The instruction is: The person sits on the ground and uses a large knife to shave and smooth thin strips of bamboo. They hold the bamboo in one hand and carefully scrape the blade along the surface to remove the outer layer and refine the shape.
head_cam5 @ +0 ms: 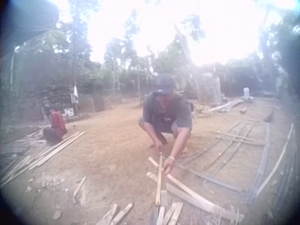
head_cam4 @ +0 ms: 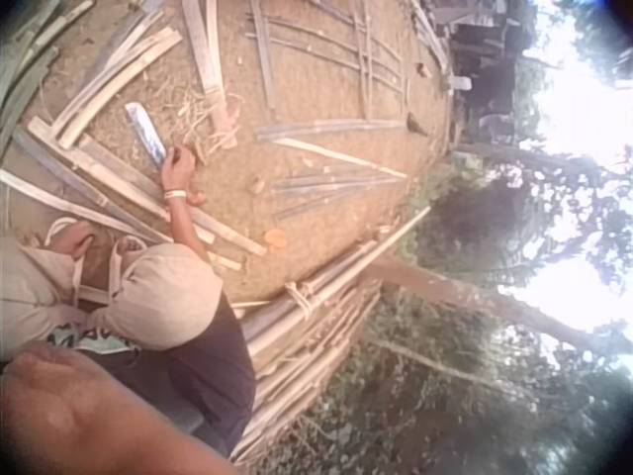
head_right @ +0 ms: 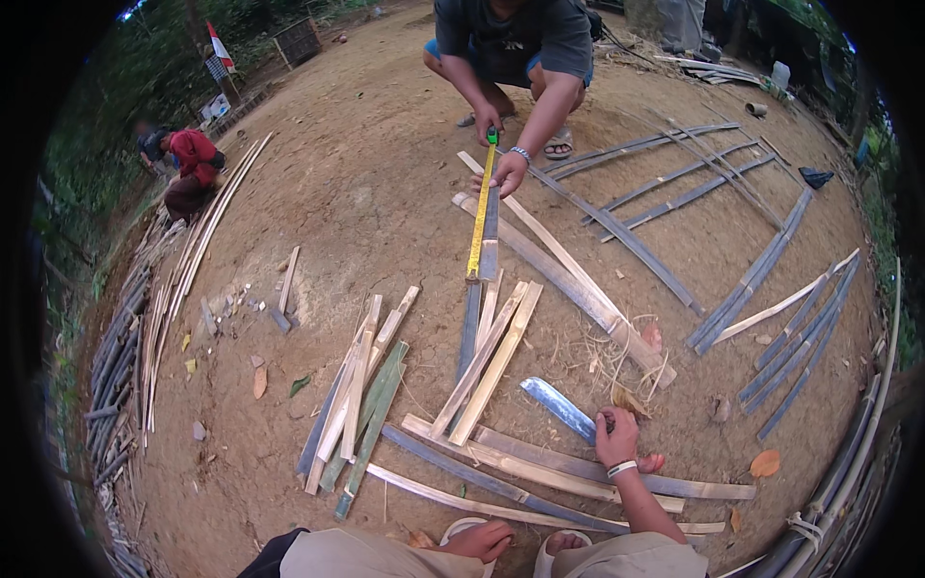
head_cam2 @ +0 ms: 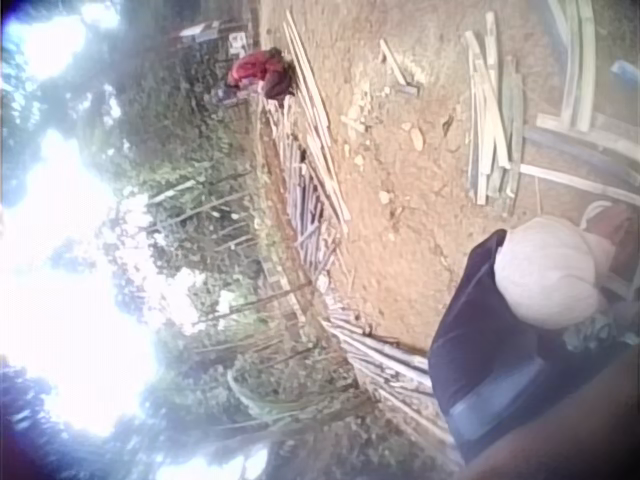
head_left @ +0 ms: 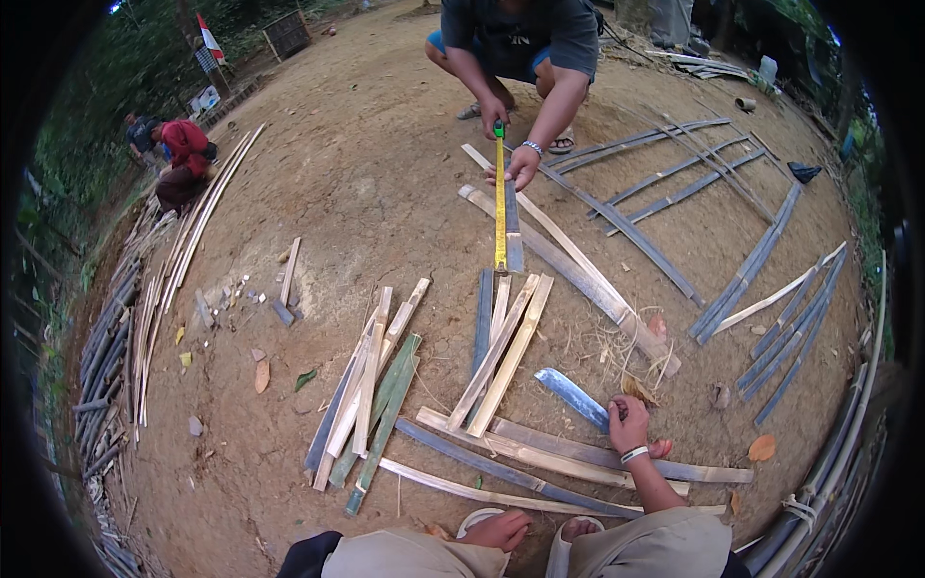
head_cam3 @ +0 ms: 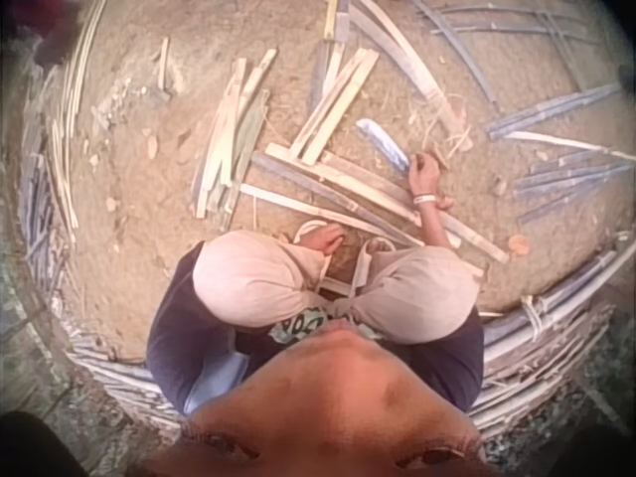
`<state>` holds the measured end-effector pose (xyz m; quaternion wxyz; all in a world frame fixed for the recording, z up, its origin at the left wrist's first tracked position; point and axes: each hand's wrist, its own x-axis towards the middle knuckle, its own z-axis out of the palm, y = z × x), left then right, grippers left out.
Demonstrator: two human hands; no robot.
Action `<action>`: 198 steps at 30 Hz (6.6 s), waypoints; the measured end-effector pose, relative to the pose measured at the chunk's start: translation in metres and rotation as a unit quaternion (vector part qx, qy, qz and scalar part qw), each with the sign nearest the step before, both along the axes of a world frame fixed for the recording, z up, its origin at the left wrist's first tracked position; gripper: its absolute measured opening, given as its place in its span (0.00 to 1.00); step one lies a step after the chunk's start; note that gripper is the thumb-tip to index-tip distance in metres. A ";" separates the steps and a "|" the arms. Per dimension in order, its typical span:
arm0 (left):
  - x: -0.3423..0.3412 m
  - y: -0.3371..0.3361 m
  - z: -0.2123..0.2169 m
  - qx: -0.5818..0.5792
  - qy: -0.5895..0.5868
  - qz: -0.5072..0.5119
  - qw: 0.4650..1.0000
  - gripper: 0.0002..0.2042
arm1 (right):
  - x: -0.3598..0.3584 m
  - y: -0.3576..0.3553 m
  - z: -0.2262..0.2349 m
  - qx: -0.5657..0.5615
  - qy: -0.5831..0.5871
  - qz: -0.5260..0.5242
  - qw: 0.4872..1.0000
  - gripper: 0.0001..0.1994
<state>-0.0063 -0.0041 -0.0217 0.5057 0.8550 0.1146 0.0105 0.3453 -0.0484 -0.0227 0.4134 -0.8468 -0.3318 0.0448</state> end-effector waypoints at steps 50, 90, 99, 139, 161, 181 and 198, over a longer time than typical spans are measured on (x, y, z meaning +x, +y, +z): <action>0.003 0.002 0.000 -0.008 -0.018 -0.006 1.000 0.10 | 0.006 -0.004 -0.008 0.013 0.046 -0.019 0.999 0.04; 0.088 0.183 0.048 0.374 0.100 0.263 0.884 0.08 | -0.009 -0.071 0.018 -0.102 -0.054 0.066 0.991 0.21; 0.088 0.179 0.071 -0.266 0.044 0.447 0.853 0.11 | -0.011 -0.072 0.016 -0.098 -0.082 0.067 0.990 0.20; 0.079 0.086 0.194 -0.517 0.143 0.361 0.763 0.13 | 0.012 -0.071 0.063 -0.314 0.050 0.049 0.947 0.24; 0.081 0.068 0.193 -0.573 0.213 0.273 0.743 0.07 | -0.079 -0.026 0.169 -0.159 -0.001 0.321 0.934 0.15; 0.079 0.066 0.178 -0.450 0.219 0.277 0.820 0.14 | -0.098 -0.044 0.142 -0.077 0.168 0.238 0.953 0.11; 0.044 0.069 0.095 -0.538 0.095 0.449 0.707 0.10 | -0.091 -0.068 0.111 -0.110 0.170 0.062 0.977 0.16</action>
